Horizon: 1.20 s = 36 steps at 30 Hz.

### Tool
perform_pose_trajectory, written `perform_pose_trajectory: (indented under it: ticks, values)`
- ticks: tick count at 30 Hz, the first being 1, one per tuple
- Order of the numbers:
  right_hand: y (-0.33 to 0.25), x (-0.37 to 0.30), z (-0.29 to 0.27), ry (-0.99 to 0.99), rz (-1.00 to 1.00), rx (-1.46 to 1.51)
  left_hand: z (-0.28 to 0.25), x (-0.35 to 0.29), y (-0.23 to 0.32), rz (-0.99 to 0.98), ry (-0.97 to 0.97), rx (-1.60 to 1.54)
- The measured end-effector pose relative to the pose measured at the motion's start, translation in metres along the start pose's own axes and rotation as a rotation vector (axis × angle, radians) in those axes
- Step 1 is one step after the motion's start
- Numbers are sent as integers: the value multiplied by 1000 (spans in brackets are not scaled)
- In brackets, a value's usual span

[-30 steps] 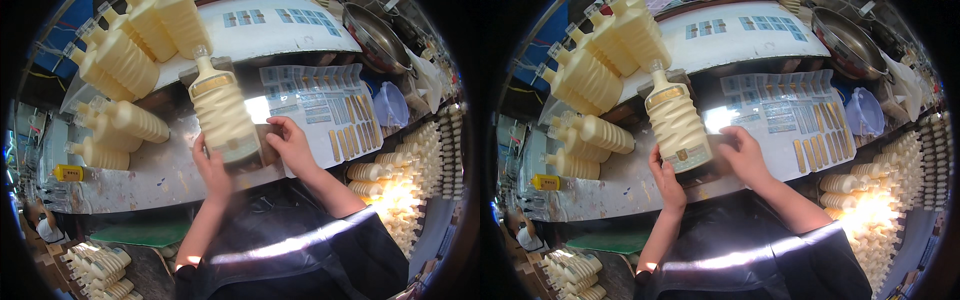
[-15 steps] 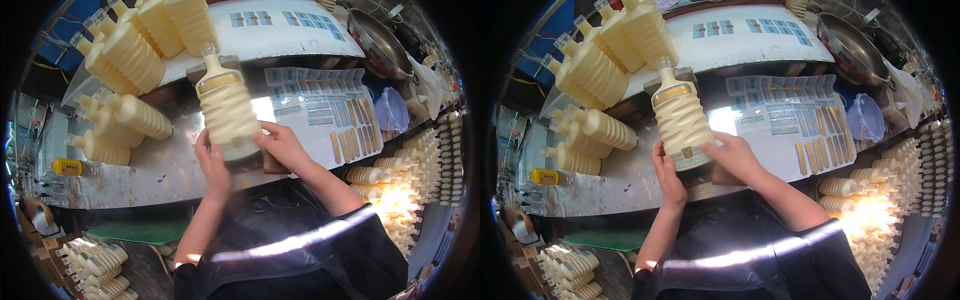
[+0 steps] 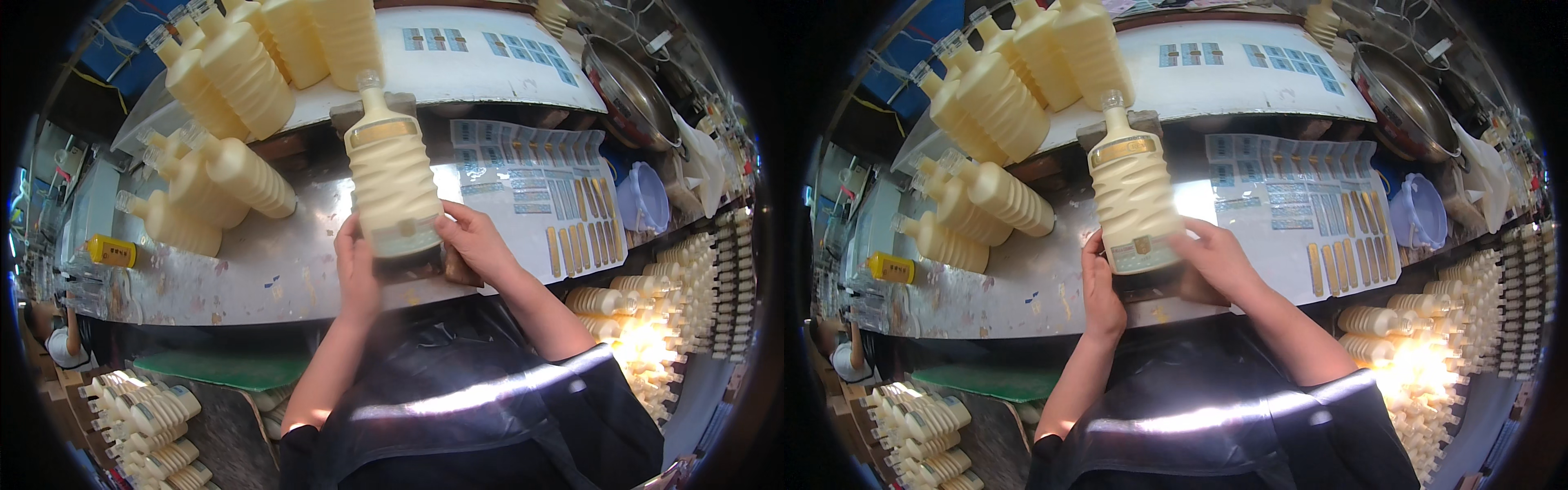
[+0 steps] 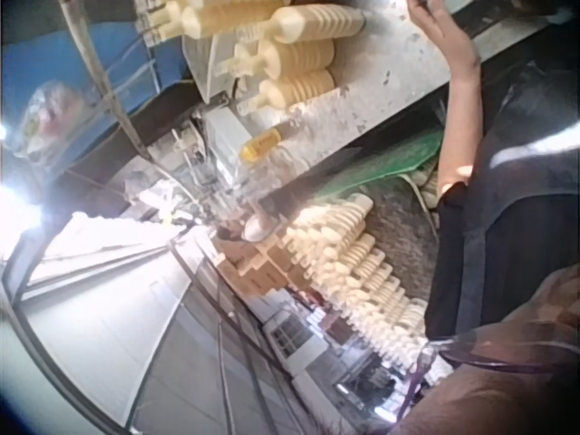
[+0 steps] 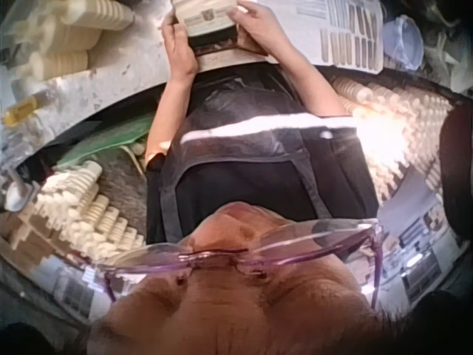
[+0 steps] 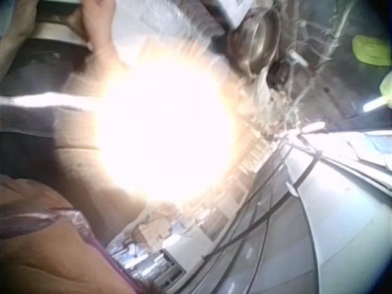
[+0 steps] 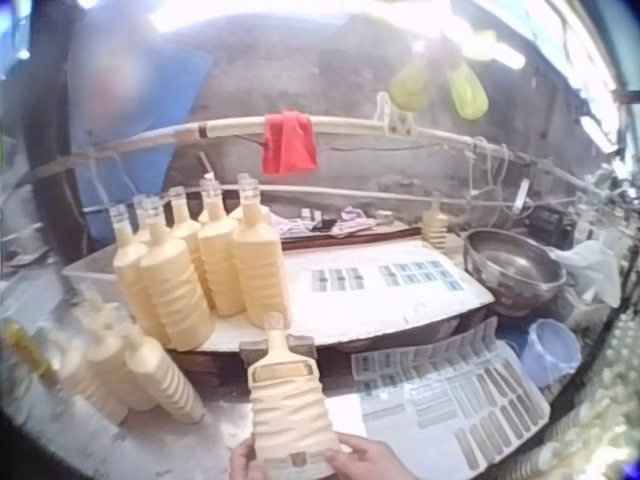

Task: The person repeatedly picks up cream-colored plastic bottles, applies rectangular labels to their sides, smooths the labels, and places the bottles back on the table. The process is repeated for multiple bottles in a continuous assembly-line manner.

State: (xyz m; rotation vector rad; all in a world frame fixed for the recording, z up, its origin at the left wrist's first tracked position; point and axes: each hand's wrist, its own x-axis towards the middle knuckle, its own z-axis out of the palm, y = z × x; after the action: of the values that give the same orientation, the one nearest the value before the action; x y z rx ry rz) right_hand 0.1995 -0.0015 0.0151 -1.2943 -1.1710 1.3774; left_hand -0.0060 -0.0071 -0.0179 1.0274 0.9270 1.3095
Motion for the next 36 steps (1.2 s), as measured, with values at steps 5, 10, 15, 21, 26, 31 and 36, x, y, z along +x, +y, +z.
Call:
perform_pose_trajectory:
  ticks: [5, 10, 15, 21, 26, 31, 36]
  values:
    - [-6, 4, -43, 39, 167, 179, -12, -3, -2, 293, 29, 625]
    - [-44, -16, -21, 300, -350, -175, -4, -1, 17, 462, 116, 792]
    - [-60, -33, 17, 58, -1075, -846, 7, -2, 24, 538, 144, 839]
    - [-77, -32, 25, 188, -1084, -1010, 8, 0, 21, 607, 187, 837]
    - [-78, -49, 47, -97, -1038, -1024, 5, 2, 12, 592, 192, 827]
    - [-87, -45, 54, -26, -1015, -1114, 4, 1, 13, 585, 194, 811]
    - [-83, -41, 54, -65, -858, -1052, 1, 1, 11, 571, 184, 788]
